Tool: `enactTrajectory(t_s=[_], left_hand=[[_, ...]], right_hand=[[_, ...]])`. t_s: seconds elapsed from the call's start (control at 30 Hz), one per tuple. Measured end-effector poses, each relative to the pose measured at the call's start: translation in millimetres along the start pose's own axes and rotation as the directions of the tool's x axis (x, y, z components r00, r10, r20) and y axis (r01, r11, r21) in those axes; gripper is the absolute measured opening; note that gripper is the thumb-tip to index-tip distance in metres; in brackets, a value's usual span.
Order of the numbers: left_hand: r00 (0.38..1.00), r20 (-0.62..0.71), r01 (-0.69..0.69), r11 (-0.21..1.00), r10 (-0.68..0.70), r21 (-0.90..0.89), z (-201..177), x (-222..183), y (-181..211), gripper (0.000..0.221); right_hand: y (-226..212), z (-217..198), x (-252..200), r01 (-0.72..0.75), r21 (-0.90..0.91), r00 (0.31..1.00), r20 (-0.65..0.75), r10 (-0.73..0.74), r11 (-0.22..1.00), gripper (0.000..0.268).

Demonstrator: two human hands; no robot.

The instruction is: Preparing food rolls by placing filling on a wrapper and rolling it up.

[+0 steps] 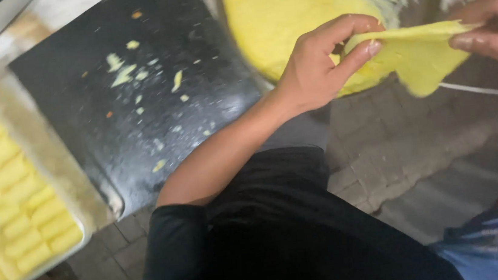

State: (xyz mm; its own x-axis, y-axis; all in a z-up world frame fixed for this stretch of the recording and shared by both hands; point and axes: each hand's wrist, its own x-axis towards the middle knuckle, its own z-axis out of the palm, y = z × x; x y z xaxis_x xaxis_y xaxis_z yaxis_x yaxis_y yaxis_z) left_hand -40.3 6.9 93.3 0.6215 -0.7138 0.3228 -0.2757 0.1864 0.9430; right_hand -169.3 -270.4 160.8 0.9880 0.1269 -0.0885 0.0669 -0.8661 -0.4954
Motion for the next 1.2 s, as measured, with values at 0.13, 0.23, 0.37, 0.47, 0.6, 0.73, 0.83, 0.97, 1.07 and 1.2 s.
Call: enactTrajectory(t_s=[0.13, 0.23, 0.37, 0.47, 0.6, 0.73, 0.83, 0.97, 1.07, 1.2], left_hand=[[0.972, -0.193, -0.112, 0.987, 0.133, 0.116, -54, -29, -1, 0.025], [0.931, -0.289, -0.155, 0.958, 0.223, 0.240, -102, -61, 12, 0.020], [0.883, -0.340, -0.129, 0.862, 0.325, 0.490, -165, -105, 51, 0.012], [0.899, -0.289, -0.110, 0.808, 0.330, 0.579, -192, -144, 84, 0.009], [0.962, -0.199, 0.002, 0.724, 0.187, 0.689, -222, -175, 101, 0.009], [0.934, -0.334, 0.323, 0.700, -0.127, 0.637, -244, -181, 57, 0.014], [0.888, -0.421, 0.427, 0.671, -0.185, 0.606, -257, -180, -6, 0.017], [0.871, -0.491, 0.381, 0.660, -0.022, 0.647, -269, -173, -45, 0.007], [0.871, -0.480, 0.437, 0.613, -0.106, 0.658, -279, -171, -44, 0.016], [0.858, -0.497, 0.475, 0.567, -0.129, 0.673, -277, -192, -33, 0.025]], right_hand=[[-67, 12, 53, 0.255, 0.028, 0.965, -0.071, -0.253, 0.966, 0.023], [-118, 40, 89, 0.386, -0.030, 0.916, -0.107, -0.387, 0.922, 0.019], [-161, 94, 133, 0.508, 0.067, 0.849, -0.208, -0.486, 0.859, 0.019], [-197, 135, 147, 0.471, 0.377, 0.882, -0.207, -0.422, 0.798, 0.012], [-234, 167, 165, 0.379, 0.539, 0.914, -0.089, -0.396, 0.753, 0.019], [-256, 185, 198, 0.060, 0.545, 0.961, 0.195, -0.196, 0.836, 0.011], [-249, 206, 225, -0.071, 0.441, 0.959, 0.278, -0.061, 0.895, 0.008], [-229, 232, 253, -0.063, 0.441, 0.985, 0.174, -0.016, 0.895, 0.016], [-228, 229, 256, 0.011, 0.346, 0.990, 0.130, -0.059, 0.938, 0.023], [-213, 226, 254, 0.289, 0.102, 0.957, -0.059, -0.284, 0.952, 0.022]])
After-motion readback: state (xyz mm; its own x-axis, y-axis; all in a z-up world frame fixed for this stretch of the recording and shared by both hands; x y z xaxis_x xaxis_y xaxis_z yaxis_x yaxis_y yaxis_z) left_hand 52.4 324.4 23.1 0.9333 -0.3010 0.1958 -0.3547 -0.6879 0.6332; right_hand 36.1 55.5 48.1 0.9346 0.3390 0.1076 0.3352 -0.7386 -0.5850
